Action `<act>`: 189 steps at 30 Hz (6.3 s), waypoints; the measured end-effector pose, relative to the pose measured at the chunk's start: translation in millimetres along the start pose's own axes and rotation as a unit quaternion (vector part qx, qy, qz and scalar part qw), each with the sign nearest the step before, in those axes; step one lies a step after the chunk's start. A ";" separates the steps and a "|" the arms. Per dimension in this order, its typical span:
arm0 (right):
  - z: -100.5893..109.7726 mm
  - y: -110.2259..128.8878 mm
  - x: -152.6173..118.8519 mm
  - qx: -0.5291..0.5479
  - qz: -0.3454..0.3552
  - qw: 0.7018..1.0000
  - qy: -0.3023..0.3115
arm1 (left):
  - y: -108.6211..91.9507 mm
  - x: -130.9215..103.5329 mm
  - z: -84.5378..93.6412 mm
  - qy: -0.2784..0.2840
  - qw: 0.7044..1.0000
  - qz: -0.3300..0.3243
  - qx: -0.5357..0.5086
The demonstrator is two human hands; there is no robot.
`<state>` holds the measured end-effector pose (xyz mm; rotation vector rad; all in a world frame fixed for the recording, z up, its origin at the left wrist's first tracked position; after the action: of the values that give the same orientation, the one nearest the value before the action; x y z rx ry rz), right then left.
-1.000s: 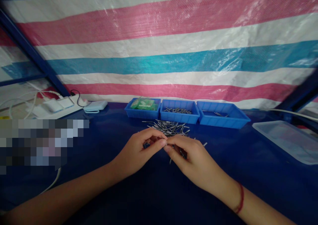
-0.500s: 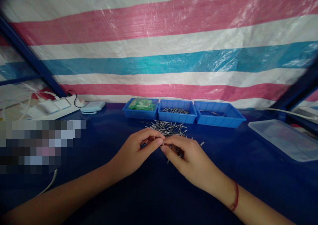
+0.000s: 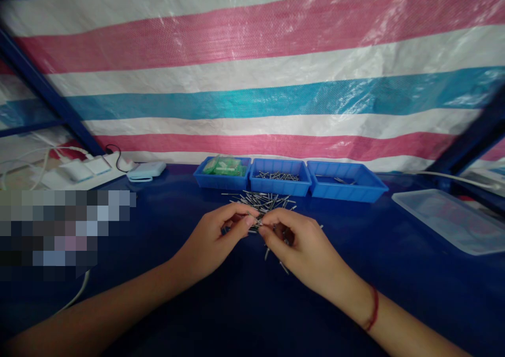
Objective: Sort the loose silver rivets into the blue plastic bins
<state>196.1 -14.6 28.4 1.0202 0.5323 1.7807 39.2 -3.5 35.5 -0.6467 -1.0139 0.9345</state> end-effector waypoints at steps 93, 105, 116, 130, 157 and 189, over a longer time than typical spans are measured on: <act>0.0 7.2 0.3 -0.031 0.080 0.996 0.013 | -6.3 2.4 1.9 0.032 0.999 -0.018 0.011; 9.7 5.4 2.1 -0.058 0.078 0.992 -0.085 | -2.8 6.1 7.4 0.012 0.995 -0.067 0.077; 63.7 -19.4 23.4 -0.230 0.031 0.935 -0.269 | 2.3 -0.1 6.9 0.116 0.941 -0.122 0.295; 96.4 -63.2 38.3 -0.386 0.063 0.886 -0.250 | 7.8 -2.4 5.5 0.177 0.876 -0.164 0.418; -0.1 12.1 -1.1 -0.051 0.094 0.994 0.029 | -7.7 2.2 6.6 0.023 0.994 -0.091 0.061; -1.0 5.1 -1.0 0.000 0.019 1.000 -0.005 | -5.9 3.4 5.3 0.013 1.000 0.008 -0.010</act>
<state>192.7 -17.6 31.2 1.0450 0.5095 1.8078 37.2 -3.1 43.9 -0.6834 -0.9974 0.9294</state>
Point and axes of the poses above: each hand's wrist, its own x-axis towards the middle knuckle, its own z-axis out of the back of the hand, y = z × x, the point moved 3 cm from there along x, towards the middle knuckle, and after that the axes turned 11 degrees about -y, right-handed, at the moved point
